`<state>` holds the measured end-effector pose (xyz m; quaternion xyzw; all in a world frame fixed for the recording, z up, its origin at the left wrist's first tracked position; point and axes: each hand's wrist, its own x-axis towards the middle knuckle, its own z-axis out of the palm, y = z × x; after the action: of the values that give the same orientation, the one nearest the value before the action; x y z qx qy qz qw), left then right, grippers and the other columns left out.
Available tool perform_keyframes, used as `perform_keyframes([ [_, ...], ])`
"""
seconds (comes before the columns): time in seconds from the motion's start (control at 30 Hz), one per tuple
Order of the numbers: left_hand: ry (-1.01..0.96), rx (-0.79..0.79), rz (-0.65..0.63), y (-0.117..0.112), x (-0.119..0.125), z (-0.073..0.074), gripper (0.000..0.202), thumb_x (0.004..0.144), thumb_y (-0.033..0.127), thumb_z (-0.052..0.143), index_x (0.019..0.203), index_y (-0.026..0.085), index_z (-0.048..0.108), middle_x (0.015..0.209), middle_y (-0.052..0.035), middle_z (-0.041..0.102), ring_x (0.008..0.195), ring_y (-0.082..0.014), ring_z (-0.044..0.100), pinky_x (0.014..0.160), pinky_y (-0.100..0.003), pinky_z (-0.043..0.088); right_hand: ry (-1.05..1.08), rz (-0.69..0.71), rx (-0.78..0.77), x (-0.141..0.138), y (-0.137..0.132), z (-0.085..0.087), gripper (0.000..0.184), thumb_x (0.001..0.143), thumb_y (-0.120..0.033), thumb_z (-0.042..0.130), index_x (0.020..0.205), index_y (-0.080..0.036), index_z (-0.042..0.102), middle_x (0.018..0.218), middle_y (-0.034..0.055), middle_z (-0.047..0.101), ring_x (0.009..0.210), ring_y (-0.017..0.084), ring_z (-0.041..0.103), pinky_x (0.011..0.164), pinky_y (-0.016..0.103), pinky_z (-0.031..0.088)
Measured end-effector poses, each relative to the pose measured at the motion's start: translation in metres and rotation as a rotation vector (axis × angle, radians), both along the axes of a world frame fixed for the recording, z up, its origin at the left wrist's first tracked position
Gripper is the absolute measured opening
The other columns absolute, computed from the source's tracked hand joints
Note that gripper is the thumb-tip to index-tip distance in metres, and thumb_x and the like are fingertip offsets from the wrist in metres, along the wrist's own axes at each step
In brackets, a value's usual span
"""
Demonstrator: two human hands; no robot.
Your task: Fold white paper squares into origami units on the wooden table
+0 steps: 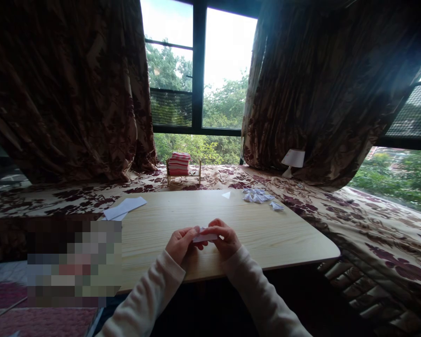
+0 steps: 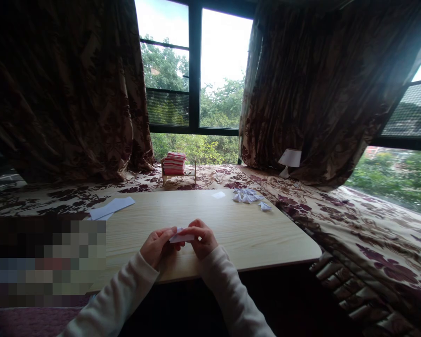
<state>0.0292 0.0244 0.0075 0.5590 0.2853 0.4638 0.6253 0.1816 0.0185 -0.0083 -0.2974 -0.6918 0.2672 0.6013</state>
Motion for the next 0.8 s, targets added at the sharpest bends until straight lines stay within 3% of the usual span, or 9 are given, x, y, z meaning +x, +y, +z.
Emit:
perform_keyframes([
  [0.2,0.079,0.051,0.091,-0.001,0.0,-0.001,0.024,0.073,0.032,0.057,0.075,0.009,0.066,0.058,-0.0048,0.064,0.051,-0.0111,0.052,0.054,-0.024,0.04,0.068,-0.01,-0.141,0.001,0.007,-0.006,0.031,0.067,-0.013,0.054,0.096,-0.021,0.064,0.074,0.0013,0.056,0.066,0.014,0.052,0.056,0.024,0.042],
  [0.37,0.176,0.162,0.097,-0.005,0.003,0.001,0.024,0.075,0.03,0.053,0.073,0.01,0.066,0.061,-0.005,0.064,0.052,-0.011,0.051,0.055,-0.024,0.04,0.065,-0.017,-0.216,0.001,0.009,-0.007,0.018,0.062,-0.012,0.051,0.073,-0.017,0.065,0.063,0.0003,0.06,0.06,0.013,0.052,0.054,0.024,0.041],
  [0.47,0.198,0.182,0.105,-0.005,0.004,0.001,0.024,0.077,0.029,0.051,0.073,0.009,0.065,0.063,-0.0053,0.064,0.054,-0.0111,0.052,0.056,-0.024,0.04,0.08,-0.025,-0.238,0.0,0.01,-0.009,0.019,0.064,-0.013,0.049,0.075,-0.017,0.064,0.06,-0.0002,0.059,0.055,0.012,0.05,0.048,0.022,0.038],
  [0.67,0.213,0.23,0.172,-0.004,0.005,0.001,0.022,0.076,0.027,0.051,0.079,0.01,0.066,0.066,-0.0049,0.065,0.058,-0.0133,0.055,0.061,-0.025,0.042,0.22,0.036,-0.433,0.0,0.01,-0.008,0.026,0.075,-0.032,0.048,0.087,-0.013,0.062,0.056,0.0011,0.059,0.052,0.012,0.052,0.045,0.021,0.038],
  [0.8,0.229,0.237,0.196,-0.004,0.005,0.001,0.024,0.075,0.027,0.053,0.085,0.011,0.066,0.069,-0.0049,0.066,0.06,-0.0142,0.057,0.062,-0.026,0.043,0.209,-0.012,-0.42,0.002,0.009,-0.004,0.037,0.076,-0.046,0.048,0.079,-0.012,0.062,0.056,0.0019,0.057,0.052,0.012,0.051,0.044,0.022,0.039],
])
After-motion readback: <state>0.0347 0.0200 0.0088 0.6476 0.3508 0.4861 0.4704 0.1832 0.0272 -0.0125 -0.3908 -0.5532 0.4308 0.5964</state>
